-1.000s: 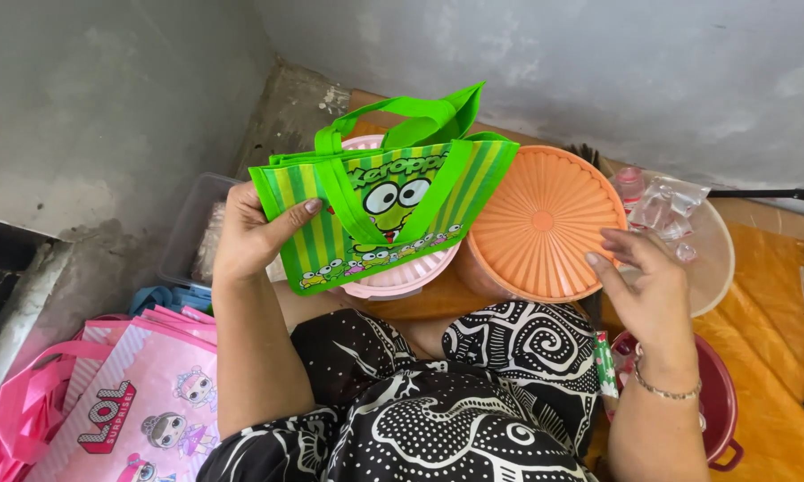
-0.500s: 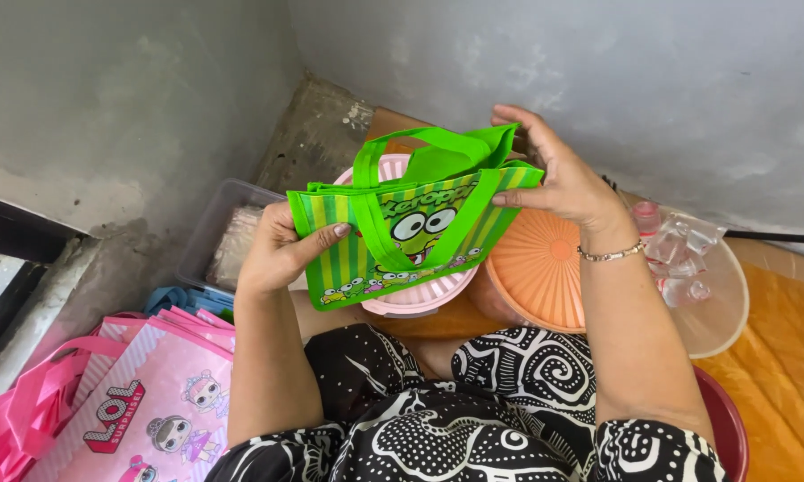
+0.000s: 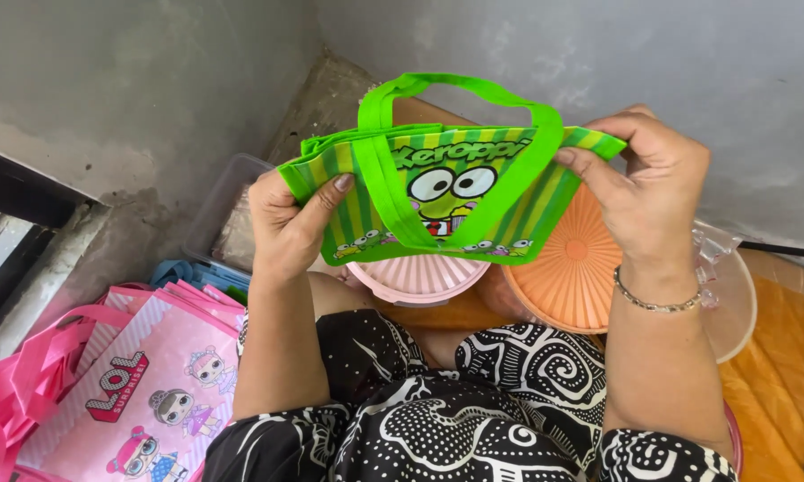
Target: Packing snacks and small containers into a green gift bag and dusting it.
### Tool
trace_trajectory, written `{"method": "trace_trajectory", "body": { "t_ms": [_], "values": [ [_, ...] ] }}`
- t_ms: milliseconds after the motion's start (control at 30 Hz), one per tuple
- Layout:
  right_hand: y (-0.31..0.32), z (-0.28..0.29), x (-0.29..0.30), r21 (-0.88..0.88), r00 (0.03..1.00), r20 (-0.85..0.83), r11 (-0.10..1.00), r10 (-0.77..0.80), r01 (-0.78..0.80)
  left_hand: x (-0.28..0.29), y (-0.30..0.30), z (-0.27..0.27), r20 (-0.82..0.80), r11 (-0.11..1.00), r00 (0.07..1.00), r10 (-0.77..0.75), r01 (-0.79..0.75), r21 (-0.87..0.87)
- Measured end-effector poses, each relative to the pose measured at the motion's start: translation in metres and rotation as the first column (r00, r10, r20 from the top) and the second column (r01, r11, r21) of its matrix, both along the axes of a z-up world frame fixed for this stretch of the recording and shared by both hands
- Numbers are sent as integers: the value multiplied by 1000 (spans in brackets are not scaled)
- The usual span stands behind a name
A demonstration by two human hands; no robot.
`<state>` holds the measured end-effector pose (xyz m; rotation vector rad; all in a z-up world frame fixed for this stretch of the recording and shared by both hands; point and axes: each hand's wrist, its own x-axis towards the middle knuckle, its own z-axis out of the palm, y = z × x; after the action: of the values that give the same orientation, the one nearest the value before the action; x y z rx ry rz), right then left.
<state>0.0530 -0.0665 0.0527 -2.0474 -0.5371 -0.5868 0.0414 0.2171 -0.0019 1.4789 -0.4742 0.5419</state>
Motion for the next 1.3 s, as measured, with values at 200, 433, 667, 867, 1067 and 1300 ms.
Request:
{"method": "trace_trajectory", "body": {
  "t_ms": [200, 433, 667, 867, 1067, 1300],
  "values": [
    [-13, -16, -4, 30, 987, -163, 1000, 6, -1, 8, -10, -19, -165, 998, 984, -65, 66, -2],
    [-32, -15, -9, -314, 944, -327, 947, -39, -70, 4, -5, 12, -278, 941, 921, -272, 315, 125],
    [-3, 25, -28, -331, 973, -230, 941, -6, -72, -7, -21, 62, -406, 855, 857, -318, 445, 268],
    [2, 52, -43, 47, 944, -328, 999, 27, -12, -5, -25, 83, -232, 763, 920, -314, 391, 515],
    [-5, 70, -51, 113, 939, -336, 993, 78, -42, 4, -36, 89, -221, 607, 890, -398, 436, 665],
    [-18, 87, -51, -20, 823, -537, 972, 186, -232, 8, -39, 88, -273, 658, 794, -543, 604, 450]
  ]
}}
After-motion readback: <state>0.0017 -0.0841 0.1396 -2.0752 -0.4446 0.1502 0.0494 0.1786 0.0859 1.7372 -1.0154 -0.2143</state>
